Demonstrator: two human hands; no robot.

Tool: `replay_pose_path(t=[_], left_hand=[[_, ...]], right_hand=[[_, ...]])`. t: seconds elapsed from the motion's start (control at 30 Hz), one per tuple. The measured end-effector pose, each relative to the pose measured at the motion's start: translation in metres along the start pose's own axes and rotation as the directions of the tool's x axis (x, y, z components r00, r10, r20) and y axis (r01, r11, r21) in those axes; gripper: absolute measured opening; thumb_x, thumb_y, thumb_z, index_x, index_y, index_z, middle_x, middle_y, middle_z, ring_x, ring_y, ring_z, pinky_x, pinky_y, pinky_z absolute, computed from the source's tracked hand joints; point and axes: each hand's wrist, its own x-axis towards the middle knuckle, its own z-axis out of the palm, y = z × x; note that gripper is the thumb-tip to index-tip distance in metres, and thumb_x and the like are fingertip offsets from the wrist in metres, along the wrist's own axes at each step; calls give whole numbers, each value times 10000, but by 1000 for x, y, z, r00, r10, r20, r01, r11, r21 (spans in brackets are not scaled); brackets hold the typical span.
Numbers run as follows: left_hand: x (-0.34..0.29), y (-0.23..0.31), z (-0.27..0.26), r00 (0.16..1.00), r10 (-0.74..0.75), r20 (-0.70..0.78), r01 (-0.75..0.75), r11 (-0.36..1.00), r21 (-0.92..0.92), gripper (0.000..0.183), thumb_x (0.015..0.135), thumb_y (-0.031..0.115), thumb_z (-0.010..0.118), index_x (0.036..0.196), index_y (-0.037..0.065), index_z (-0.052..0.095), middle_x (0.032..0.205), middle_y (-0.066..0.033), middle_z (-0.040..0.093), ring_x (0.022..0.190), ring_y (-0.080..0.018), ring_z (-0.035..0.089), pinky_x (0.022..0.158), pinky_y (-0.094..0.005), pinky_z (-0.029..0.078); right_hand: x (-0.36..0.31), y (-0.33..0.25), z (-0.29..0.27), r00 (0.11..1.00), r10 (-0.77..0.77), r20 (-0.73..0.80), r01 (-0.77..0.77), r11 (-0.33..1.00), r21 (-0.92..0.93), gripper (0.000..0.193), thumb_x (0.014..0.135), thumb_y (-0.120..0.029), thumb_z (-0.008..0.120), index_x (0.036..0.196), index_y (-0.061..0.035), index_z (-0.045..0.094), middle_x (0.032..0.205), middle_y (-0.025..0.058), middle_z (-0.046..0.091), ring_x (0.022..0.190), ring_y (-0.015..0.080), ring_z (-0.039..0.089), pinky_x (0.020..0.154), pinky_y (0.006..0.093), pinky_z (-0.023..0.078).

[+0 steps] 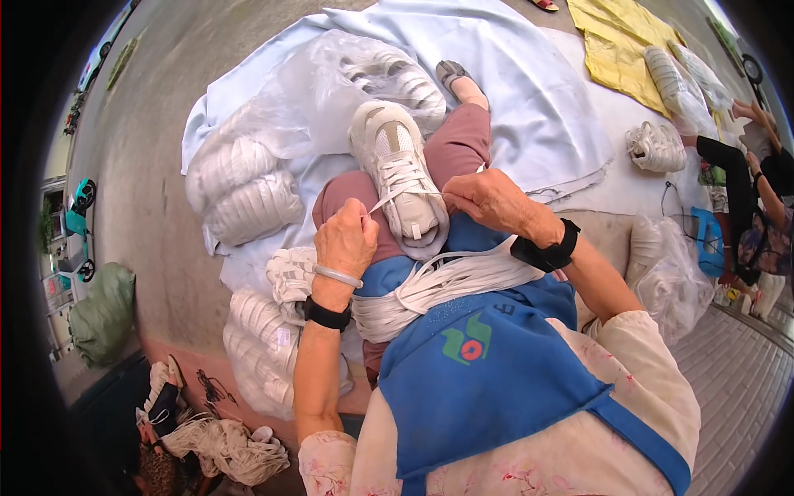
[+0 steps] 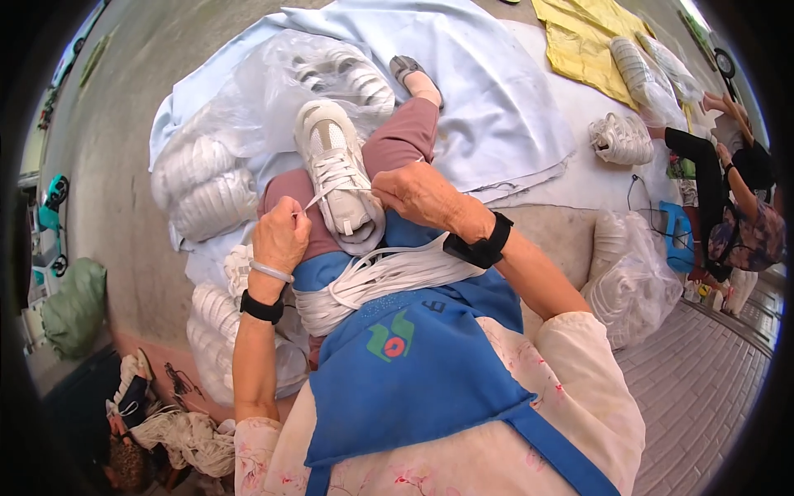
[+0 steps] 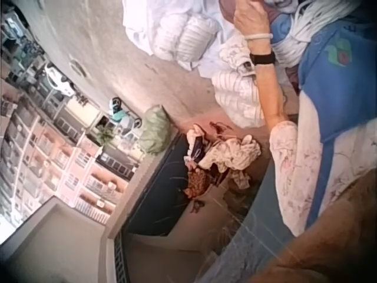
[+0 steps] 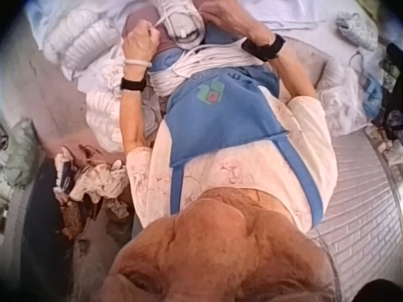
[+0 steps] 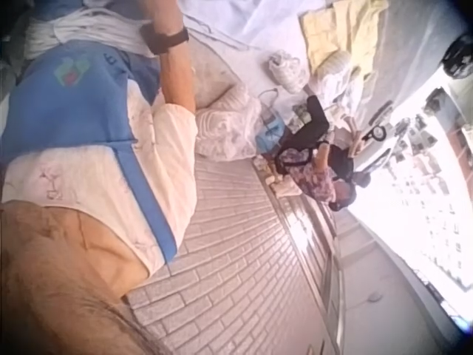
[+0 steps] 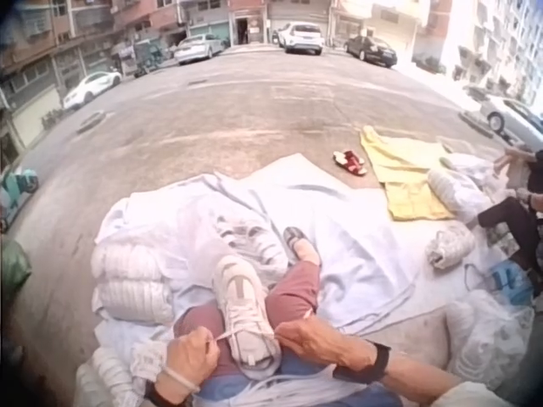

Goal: The recorder is sitting down and lacing a pair of white sneakers.

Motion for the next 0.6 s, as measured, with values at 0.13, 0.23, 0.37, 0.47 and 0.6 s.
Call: replay_pose_path(t=[0.13,0.23,0.37,0.47,0.6], left_hand=[[7,-1,-1,997,47,-57,-45,998,48,78,799,133,531,802,55,521,726,-161,614,667,-376,601,583,-466,468],[17,1,-1,987,92,-129,-91,996,10,71,821,126,525,816,55,526,731,-170,614,668,-382,597,576,-475,457],[5,-2,-1,988,35,-148,-81,947,-312,105,879,140,515,857,41,538,755,-199,608,702,-406,583,592,-466,428],[-11,9,-10,992,-97,-79,55,905,-422,211,907,170,431,812,-1,509,672,-177,541,599,-304,533,573,-407,411],[-13,-1,14,999,13,-35,-29,863,-505,197,892,151,456,830,-19,533,673,-124,521,593,-227,497,583,-351,410]], right_hand=[[2,8,-3,993,-111,-26,106,984,-140,60,831,-81,548,869,-53,585,713,92,603,659,295,600,556,362,477],[-3,-3,-25,974,-147,-172,86,944,-319,84,812,-114,530,740,-70,536,685,75,561,631,287,590,519,374,457],[-15,18,-17,984,51,-172,-109,933,-344,152,834,-214,586,861,-82,515,887,127,503,707,312,587,581,392,498],[-19,19,-4,951,206,-232,-281,889,-361,242,810,-262,621,873,-43,537,834,161,550,709,337,608,603,418,501],[-11,13,-17,903,425,-57,-411,821,-396,176,834,-217,593,814,-43,573,732,179,603,676,335,618,596,400,484]])
